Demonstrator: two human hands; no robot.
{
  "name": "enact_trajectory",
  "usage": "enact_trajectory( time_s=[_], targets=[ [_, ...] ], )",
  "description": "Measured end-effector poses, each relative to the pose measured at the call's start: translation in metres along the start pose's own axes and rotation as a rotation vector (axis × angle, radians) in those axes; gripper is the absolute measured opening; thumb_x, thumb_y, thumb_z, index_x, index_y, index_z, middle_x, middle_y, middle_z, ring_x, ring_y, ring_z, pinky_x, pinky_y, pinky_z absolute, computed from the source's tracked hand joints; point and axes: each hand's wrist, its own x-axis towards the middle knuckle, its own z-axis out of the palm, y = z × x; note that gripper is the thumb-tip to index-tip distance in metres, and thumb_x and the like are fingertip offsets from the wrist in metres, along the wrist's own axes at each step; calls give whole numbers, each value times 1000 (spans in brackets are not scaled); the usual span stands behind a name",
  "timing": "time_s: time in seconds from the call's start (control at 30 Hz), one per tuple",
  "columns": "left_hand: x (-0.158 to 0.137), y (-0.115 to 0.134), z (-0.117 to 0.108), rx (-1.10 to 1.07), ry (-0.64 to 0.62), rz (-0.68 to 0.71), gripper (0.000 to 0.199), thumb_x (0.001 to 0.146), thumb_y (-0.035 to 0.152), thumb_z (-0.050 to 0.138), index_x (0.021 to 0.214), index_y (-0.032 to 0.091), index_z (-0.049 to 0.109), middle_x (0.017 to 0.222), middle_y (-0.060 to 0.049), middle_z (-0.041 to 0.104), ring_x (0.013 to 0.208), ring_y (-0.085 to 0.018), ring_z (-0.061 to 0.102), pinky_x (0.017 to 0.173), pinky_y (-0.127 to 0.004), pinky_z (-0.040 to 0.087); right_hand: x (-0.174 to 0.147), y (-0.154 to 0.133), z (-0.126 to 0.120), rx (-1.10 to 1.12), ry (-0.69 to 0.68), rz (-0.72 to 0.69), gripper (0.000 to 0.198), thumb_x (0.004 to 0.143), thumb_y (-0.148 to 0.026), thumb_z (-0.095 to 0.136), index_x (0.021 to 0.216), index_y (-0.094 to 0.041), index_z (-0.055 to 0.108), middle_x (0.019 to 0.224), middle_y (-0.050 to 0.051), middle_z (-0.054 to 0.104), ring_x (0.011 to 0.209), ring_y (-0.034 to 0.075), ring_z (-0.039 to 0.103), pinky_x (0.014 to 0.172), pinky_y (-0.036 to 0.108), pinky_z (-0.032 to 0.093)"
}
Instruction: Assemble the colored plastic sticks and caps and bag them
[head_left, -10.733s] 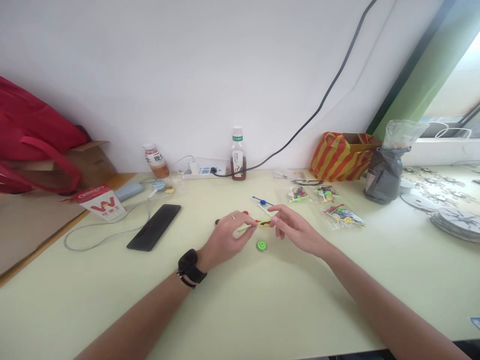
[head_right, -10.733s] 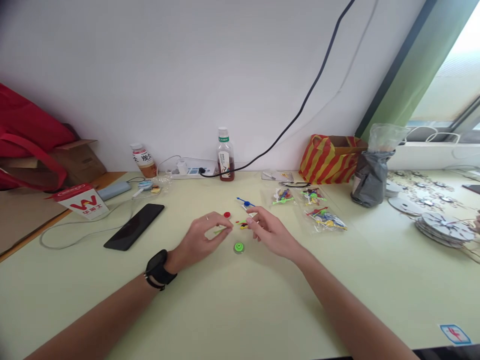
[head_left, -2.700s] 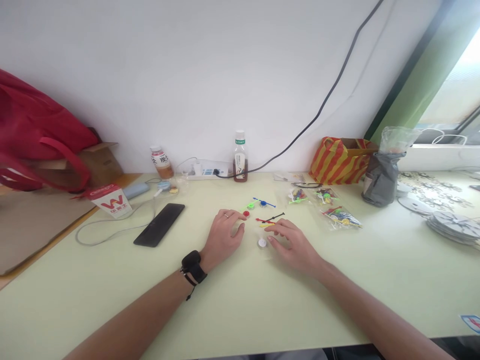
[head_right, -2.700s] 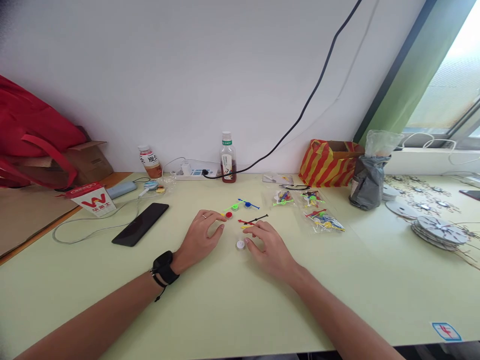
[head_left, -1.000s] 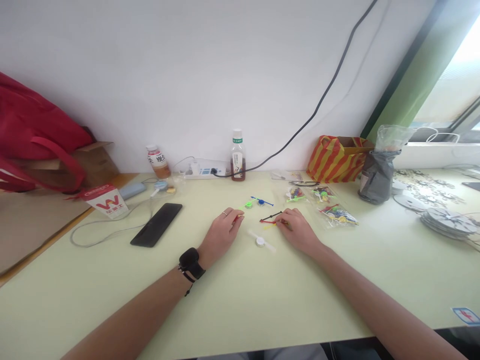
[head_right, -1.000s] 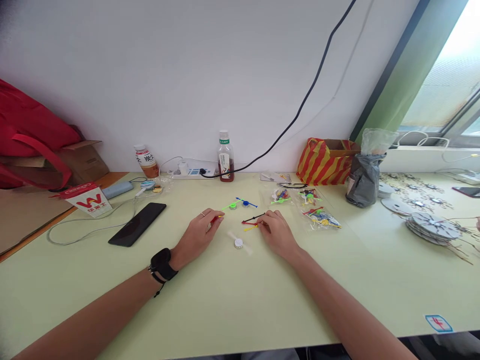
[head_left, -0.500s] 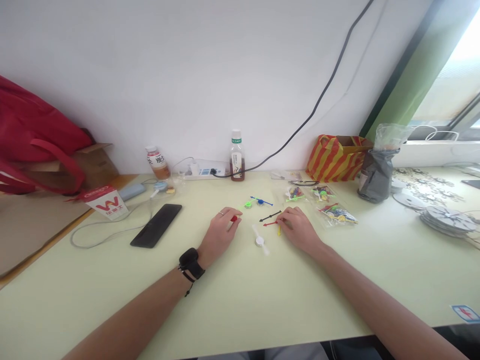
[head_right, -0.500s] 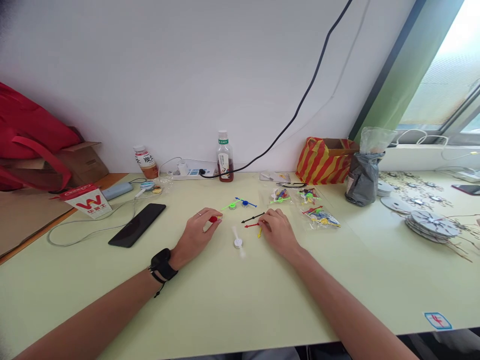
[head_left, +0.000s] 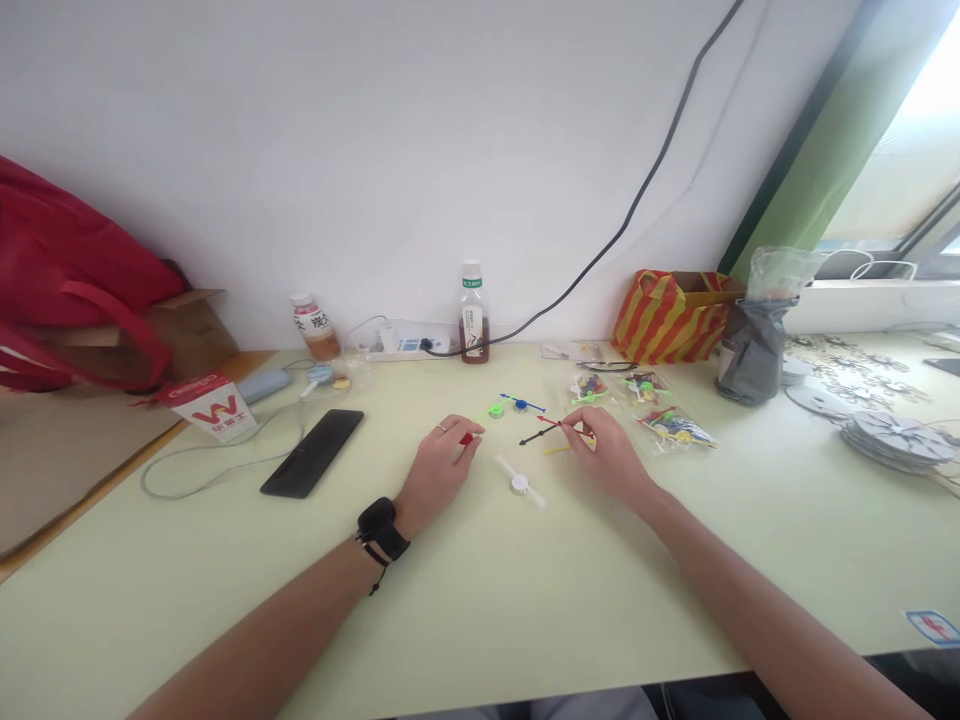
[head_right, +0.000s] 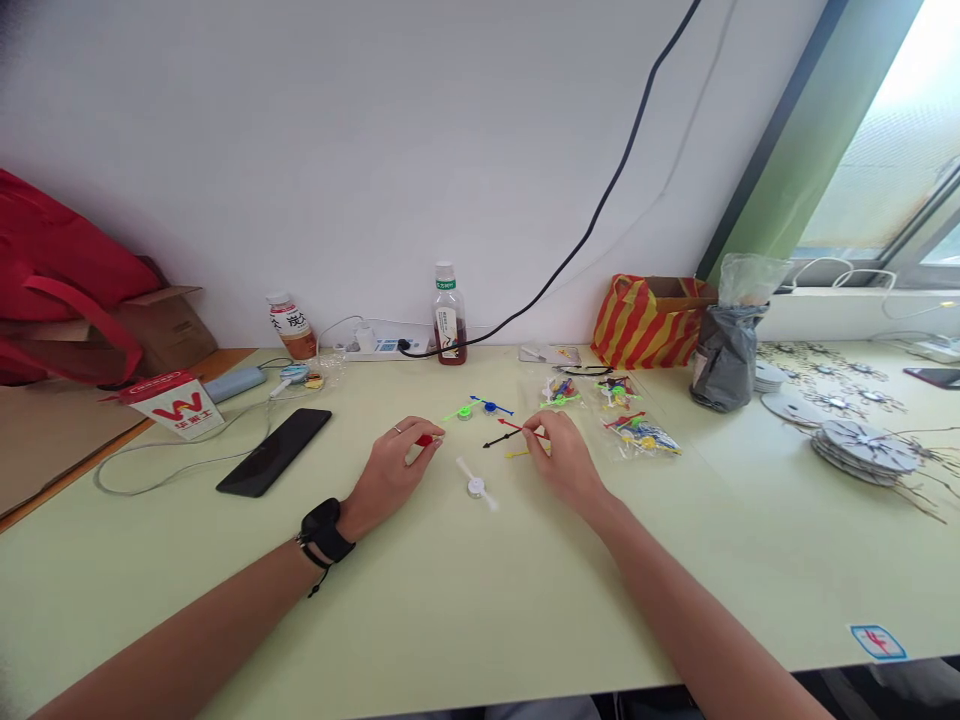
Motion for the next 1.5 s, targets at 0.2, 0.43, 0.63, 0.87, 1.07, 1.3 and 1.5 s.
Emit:
enact_trajectory(
  time_s=[0.2,0.43,0.63,0.87,1.07,1.3,1.5],
  targets=[
    [0,0,1,-4,-1,3,17,102,17,50,105,23,65,108,-5,69,95,-20,66,89,-37,53,4,-14,-19,384,-29,238,30,91,-42,61,113,-22,63,85,3,66,64,16,60,58,32,51],
    [0,1,1,-3,5,4,16,102,17,51,106,23,65,108,-4,68,96,-19,66,90,-36,52,6,-17,-36,728,-263,505,34,78,-50,82,89,-19,72,96,10,78,91,24,75,87,39,61],
    [0,-1,2,-7,15,17,18,102,15,49,106,23,65,108,-5,68,97,-20,66,90,-36,52,8,-10,-39,624,-304,593,24,73,-38,84,82,-19,73,80,5,76,76,19,73,78,35,62],
    [0,-1,2,-8,11,21,18,101,13,52,105,23,66,107,-4,68,96,-19,66,89,-34,52,6,-15,-44,463,-678,539,18,76,-33,79,82,-17,74,75,4,73,65,15,65,64,28,53],
    [0,-2,2,-4,6,25,17,101,14,52,105,23,66,108,-4,68,97,-19,66,90,-35,52,4,-14,-44,398,-772,338,16,83,-33,74,89,-18,78,86,5,73,74,16,60,66,27,46],
    [0,-1,2,-8,13,37,17,102,15,52,105,22,66,107,-5,68,97,-20,66,89,-35,53,0,-10,-29,333,-733,210,21,87,-39,71,88,-19,78,79,2,69,69,15,53,64,27,41],
    [0,-1,2,-8,16,17,17,102,15,52,105,23,66,108,-4,68,97,-19,66,90,-34,52,-4,-16,-17,272,-619,185,24,88,-42,68,88,-21,78,76,1,67,64,13,47,58,26,36]
  ],
)
